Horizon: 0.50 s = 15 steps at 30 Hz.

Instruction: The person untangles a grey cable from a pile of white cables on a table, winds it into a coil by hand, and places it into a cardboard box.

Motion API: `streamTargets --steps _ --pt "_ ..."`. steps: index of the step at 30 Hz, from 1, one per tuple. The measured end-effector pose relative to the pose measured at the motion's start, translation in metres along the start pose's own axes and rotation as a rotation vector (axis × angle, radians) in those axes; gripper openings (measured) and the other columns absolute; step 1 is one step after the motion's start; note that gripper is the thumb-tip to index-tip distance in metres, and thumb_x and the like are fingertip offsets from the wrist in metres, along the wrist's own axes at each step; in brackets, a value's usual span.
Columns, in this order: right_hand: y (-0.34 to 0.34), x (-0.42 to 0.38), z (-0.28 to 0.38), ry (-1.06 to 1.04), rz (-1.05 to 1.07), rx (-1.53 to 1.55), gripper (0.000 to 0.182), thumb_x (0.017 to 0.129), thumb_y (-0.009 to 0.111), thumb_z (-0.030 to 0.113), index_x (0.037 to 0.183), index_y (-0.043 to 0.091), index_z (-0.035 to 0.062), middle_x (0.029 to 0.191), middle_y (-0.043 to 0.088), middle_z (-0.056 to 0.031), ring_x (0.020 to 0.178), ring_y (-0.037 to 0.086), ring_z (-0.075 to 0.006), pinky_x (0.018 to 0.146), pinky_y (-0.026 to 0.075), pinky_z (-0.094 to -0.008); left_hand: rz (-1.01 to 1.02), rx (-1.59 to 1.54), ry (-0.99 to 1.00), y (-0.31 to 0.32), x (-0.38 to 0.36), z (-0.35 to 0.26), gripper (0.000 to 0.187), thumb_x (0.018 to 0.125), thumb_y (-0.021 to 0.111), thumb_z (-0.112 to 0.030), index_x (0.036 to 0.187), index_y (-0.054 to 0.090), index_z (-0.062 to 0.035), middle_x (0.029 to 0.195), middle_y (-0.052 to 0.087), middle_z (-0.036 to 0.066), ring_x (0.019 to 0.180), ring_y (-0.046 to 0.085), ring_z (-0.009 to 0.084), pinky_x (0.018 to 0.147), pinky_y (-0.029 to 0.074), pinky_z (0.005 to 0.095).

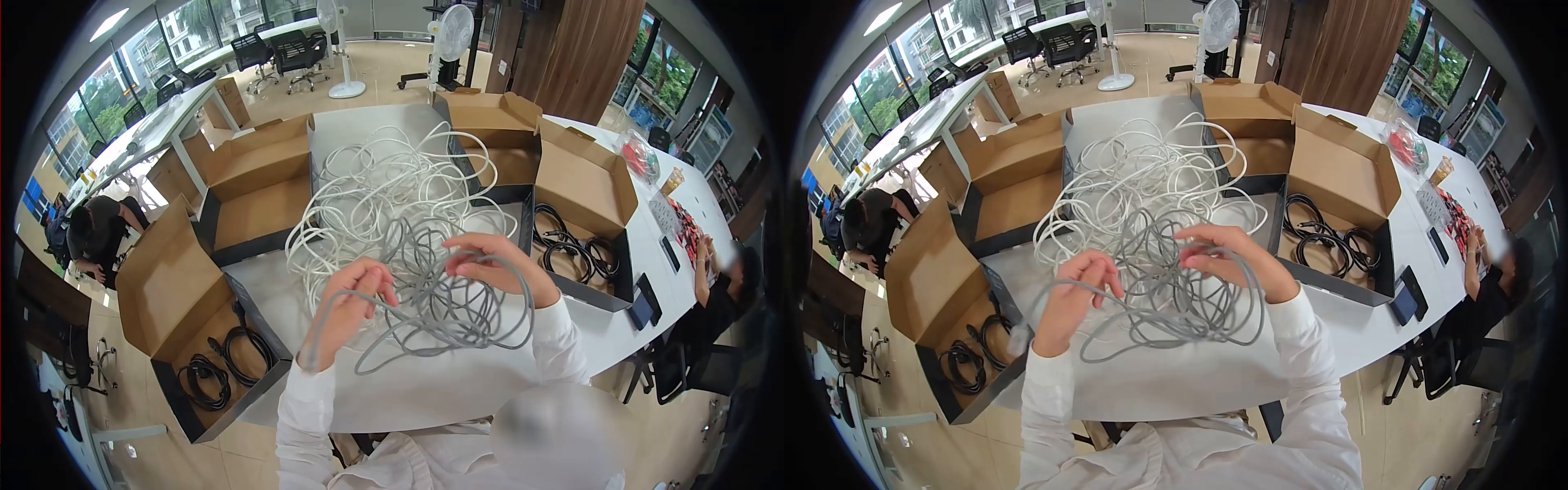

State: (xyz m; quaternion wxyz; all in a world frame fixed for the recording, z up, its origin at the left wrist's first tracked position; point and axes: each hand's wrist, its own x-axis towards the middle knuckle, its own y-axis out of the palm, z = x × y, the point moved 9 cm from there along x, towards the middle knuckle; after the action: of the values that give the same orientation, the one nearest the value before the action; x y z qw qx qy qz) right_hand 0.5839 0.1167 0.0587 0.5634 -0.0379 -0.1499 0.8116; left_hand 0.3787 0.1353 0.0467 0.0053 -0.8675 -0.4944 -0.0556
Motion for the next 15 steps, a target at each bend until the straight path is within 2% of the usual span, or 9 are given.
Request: streamTargets --steps 1,4,5,6,8,10,11,13,15 --pt "-0.003 -0.001 0.003 -0.026 -0.002 -0.049 0.03 0.093 0.063 0.006 0.123 0.061 0.0019 0.089 0.069 -0.0094 0.083 0.067 -0.0145 0.07 0.052 -0.0279 -0.023 -0.065 -0.022 -0.006 0.001 -0.007 0.029 0.103 0.046 -0.027 0.092 0.06 -0.0045 0.074 0.065 0.005 0.062 0.053 0.0084 0.056 0.038 0.0225" --pt "-0.019 -0.001 0.01 -0.032 -0.142 -0.226 0.024 0.094 0.063 0.006 0.117 0.064 0.0002 0.079 0.067 -0.009 0.073 0.066 -0.0137 0.067 0.052 -0.0272 -0.058 -0.069 -0.005 -0.02 0.007 -0.018 0.039 0.103 0.04 -0.039 0.09 0.057 -0.007 0.065 0.062 0.004 0.057 0.049 0.0077 0.054 0.035 0.0216" --pt "-0.023 0.001 0.015 -0.077 -0.228 -0.252 0.018 0.098 0.057 0.01 0.109 0.067 -0.0003 0.071 0.063 -0.0076 0.062 0.063 -0.0123 0.059 0.049 -0.0254 -0.07 -0.092 0.016 -0.019 0.009 -0.023 0.041 0.103 0.039 -0.041 0.09 0.057 -0.0068 0.065 0.062 0.004 0.056 0.049 0.0079 0.054 0.035 0.0217" --pt "-0.026 0.002 0.019 -0.05 -0.277 -0.218 0.019 0.1 0.055 0.012 0.108 0.067 -0.0001 0.07 0.061 -0.0067 0.06 0.061 -0.0113 0.057 0.048 -0.025 -0.081 -0.115 0.038 -0.018 0.012 -0.028 0.042 0.103 0.039 -0.043 0.091 0.057 -0.0067 0.064 0.062 0.004 0.056 0.049 0.0082 0.055 0.035 0.0218" --pt "-0.032 0.003 0.032 0.003 -0.381 -0.151 0.024 0.103 0.05 0.017 0.107 0.067 0.0002 0.066 0.059 -0.0048 0.057 0.059 -0.0094 0.052 0.045 -0.0241 0.005 -0.086 0.071 -0.009 0.019 -0.029 0.039 0.101 0.048 -0.042 0.103 0.059 -0.0052 0.074 0.065 0.005 0.062 0.052 0.0086 0.059 0.037 0.0213" --pt "-0.036 0.008 0.044 -0.097 -0.539 -0.104 0.031 0.105 0.044 0.023 0.102 0.066 0.0013 0.063 0.055 -0.0017 0.052 0.052 -0.0069 0.047 0.04 -0.023 0.125 -0.073 0.139 0.017 0.024 -0.032 0.038 0.098 0.055 -0.039 0.112 0.06 -0.0043 0.086 0.068 0.006 0.07 0.055 0.0088 0.065 0.04 0.0209" --pt "-0.035 0.009 0.051 -0.138 -0.612 -0.069 0.031 0.105 0.044 0.024 0.101 0.066 0.0014 0.062 0.054 -0.0011 0.051 0.051 -0.0065 0.047 0.039 -0.0229 0.182 0.078 0.109 0.029 0.026 -0.024 0.048 0.09 0.069 -0.034 0.125 0.056 -0.0028 0.107 0.067 0.009 0.091 0.059 0.0126 0.078 0.045 0.0238" --pt "-0.03 0.012 0.057 -0.188 -0.664 0.091 0.027 0.105 0.046 0.024 0.103 0.061 0.0028 0.069 0.053 0.0008 0.057 0.048 -0.005 0.051 0.038 -0.0211 0.031 0.548 0.379 0.048 0.023 -0.05 0.056 0.085 0.073 -0.032 0.129 0.053 -0.0027 0.113 0.065 0.01 0.101 0.057 0.0161 0.086 0.044 0.0268" --pt "-0.018 0.02 0.062 -0.297 -0.642 0.178 0.023 0.104 0.047 0.024 0.108 0.058 0.0036 0.076 0.052 0.0012 0.063 0.046 -0.0047 0.057 0.038 -0.0194 -0.027 0.616 0.402 0.051 0.026 -0.049 0.055 0.084 0.075 -0.029 0.127 0.055 -0.0024 0.109 0.066 0.011 0.101 0.06 0.0202 0.086 0.047 0.0304"
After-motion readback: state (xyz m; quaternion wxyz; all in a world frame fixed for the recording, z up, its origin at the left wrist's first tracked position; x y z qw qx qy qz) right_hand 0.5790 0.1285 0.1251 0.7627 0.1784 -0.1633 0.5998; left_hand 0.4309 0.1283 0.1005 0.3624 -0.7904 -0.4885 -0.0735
